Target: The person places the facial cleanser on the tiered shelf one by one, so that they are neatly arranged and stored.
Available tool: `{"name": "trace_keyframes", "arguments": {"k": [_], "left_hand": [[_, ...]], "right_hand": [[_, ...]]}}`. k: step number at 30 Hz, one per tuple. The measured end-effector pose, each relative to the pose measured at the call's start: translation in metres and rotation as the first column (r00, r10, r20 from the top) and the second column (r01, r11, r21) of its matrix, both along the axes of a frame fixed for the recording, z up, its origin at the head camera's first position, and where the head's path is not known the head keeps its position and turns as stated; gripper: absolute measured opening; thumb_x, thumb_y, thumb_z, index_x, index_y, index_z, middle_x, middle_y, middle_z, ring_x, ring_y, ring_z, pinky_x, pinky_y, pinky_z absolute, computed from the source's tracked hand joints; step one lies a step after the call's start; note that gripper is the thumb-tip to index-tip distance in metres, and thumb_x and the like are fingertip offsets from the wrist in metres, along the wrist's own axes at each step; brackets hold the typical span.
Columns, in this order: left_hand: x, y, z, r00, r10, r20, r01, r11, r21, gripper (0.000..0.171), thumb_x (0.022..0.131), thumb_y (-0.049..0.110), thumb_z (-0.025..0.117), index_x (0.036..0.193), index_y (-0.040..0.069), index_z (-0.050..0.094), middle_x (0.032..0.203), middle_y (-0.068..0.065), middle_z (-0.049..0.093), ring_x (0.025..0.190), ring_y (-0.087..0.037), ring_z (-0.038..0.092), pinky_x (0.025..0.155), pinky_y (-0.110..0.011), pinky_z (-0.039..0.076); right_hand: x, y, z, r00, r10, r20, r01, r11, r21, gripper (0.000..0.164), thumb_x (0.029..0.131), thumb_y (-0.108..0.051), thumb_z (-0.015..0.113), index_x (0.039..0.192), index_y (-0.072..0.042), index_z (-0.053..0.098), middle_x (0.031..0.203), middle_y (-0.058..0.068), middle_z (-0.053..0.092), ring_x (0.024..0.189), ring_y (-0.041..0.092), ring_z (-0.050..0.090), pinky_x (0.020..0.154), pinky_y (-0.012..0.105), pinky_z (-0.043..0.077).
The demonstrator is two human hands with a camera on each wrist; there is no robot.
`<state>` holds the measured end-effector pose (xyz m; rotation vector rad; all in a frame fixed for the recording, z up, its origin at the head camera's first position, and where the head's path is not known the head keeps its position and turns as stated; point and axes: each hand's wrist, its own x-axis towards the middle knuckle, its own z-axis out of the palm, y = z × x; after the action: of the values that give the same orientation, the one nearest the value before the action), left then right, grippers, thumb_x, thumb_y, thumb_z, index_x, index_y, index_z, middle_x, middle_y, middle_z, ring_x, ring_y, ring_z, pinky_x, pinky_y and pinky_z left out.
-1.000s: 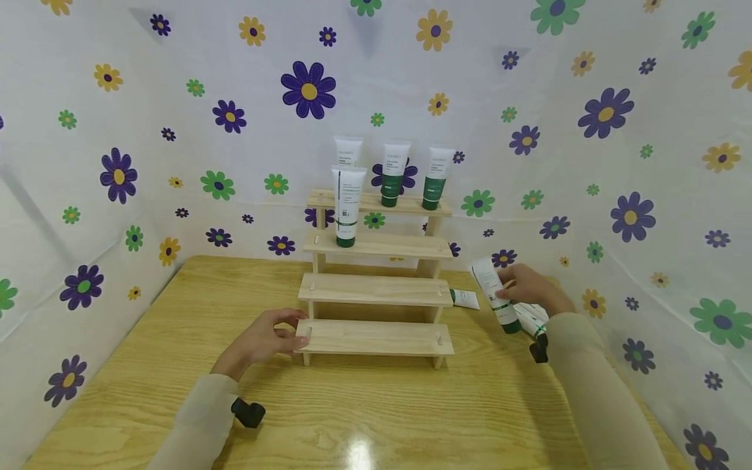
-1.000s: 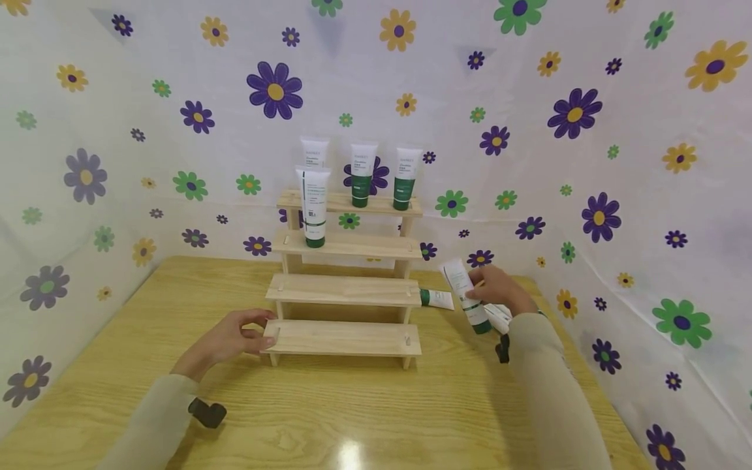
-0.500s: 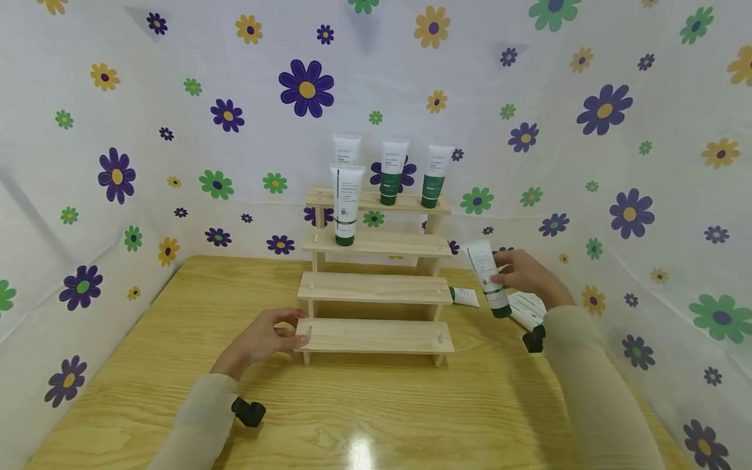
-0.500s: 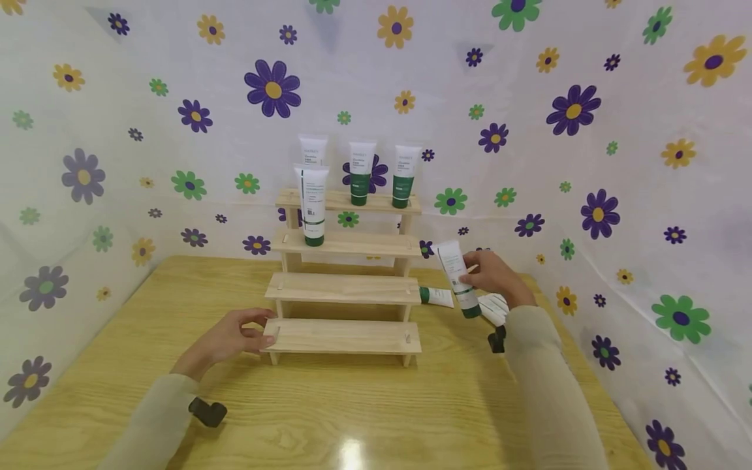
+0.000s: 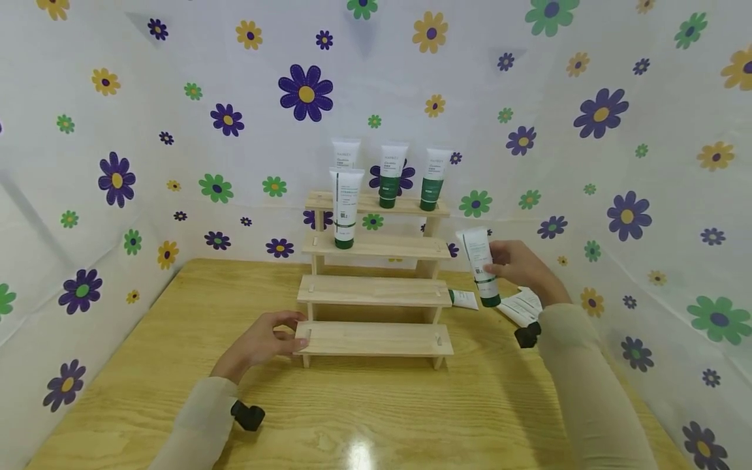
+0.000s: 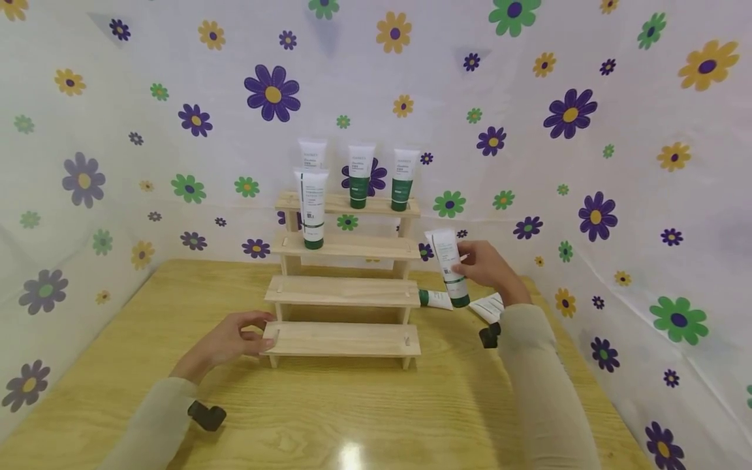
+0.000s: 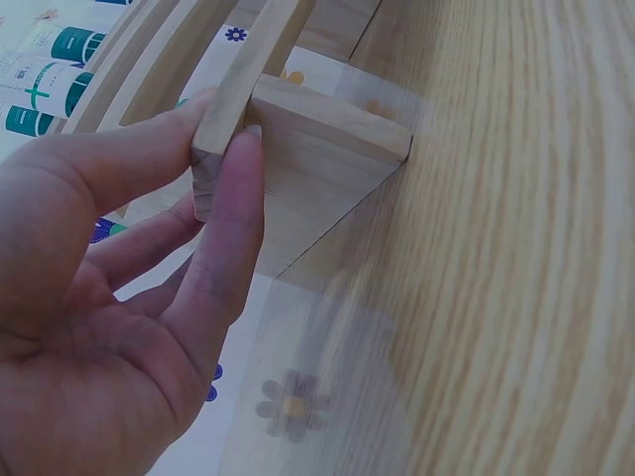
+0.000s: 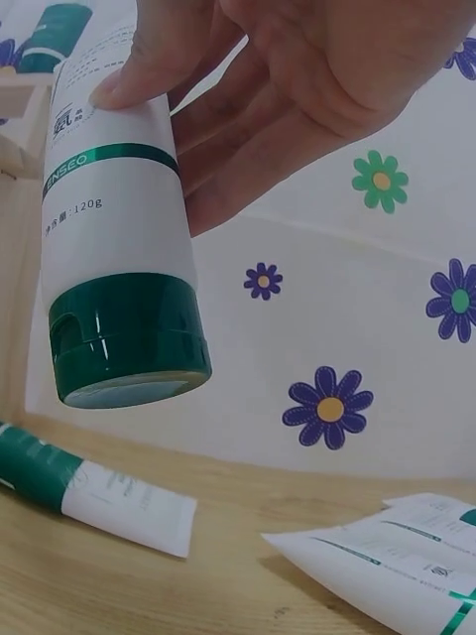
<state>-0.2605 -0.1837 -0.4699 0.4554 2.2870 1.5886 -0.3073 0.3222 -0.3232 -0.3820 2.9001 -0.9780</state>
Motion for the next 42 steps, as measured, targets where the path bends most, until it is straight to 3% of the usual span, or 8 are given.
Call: {"name": "trace_keyframes", "arguments": {"k": [17, 23, 29, 42], "left_hand": [[0.001, -0.001, -0.001, 1.000, -0.015, -0.012, 0.015, 1.000, 0.014, 0.064, 0.093, 0.021, 0.079, 0.143, -0.004, 0.050, 0.123, -0.023, 0.055, 0.094, -0.021, 0.072, 0.080, -0.041, 0.065], [0.001, -0.001, 0.000, 1.000, -0.021, -0.020, 0.021, 1.000, 0.011, 0.062, 0.093, 0.020, 0.079, 0.143, -0.005, 0.051, 0.122, -0.024, 0.056, 0.094, -0.021, 0.072, 0.079, -0.038, 0.065], [0.002, 0.000, 0.001, 1.000, -0.016, -0.016, 0.016, 1.000, 0.008, 0.063, 0.093, 0.021, 0.079, 0.143, -0.004, 0.050, 0.123, -0.024, 0.056, 0.095, -0.021, 0.072, 0.079, -0.038, 0.065], [0.002, 0.001, 0.002, 1.000, -0.011, -0.010, 0.011, 1.000, 0.008, 0.060, 0.093, 0.020, 0.079, 0.142, -0.002, 0.052, 0.123, -0.023, 0.055, 0.093, -0.020, 0.071, 0.080, -0.040, 0.065]], "right_hand": [[-0.001, -0.027, 0.024, 0.998, 0.005, -0.065, -0.010, 0.997, -0.078, 0.048, 0.103, -0.007, 0.061, 0.148, 0.003, 0.049, 0.145, 0.027, 0.057, 0.128, 0.048, 0.059, 0.109, 0.065, 0.048], [-0.003, -0.034, 0.029, 0.997, -0.020, -0.075, 0.013, 0.996, -0.084, 0.048, 0.104, -0.011, 0.060, 0.149, 0.000, 0.049, 0.145, 0.025, 0.057, 0.129, 0.046, 0.058, 0.107, 0.065, 0.049], [-0.006, -0.044, 0.035, 0.996, -0.044, -0.072, 0.036, 0.994, -0.108, 0.051, 0.104, -0.012, 0.061, 0.151, -0.002, 0.047, 0.150, 0.023, 0.054, 0.134, 0.046, 0.054, 0.114, 0.068, 0.041], [-0.012, -0.069, 0.043, 0.990, -0.029, -0.140, 0.008, 0.989, -0.149, 0.051, 0.104, -0.009, 0.061, 0.152, -0.001, 0.047, 0.152, 0.022, 0.053, 0.136, 0.045, 0.054, 0.116, 0.065, 0.041]]}}
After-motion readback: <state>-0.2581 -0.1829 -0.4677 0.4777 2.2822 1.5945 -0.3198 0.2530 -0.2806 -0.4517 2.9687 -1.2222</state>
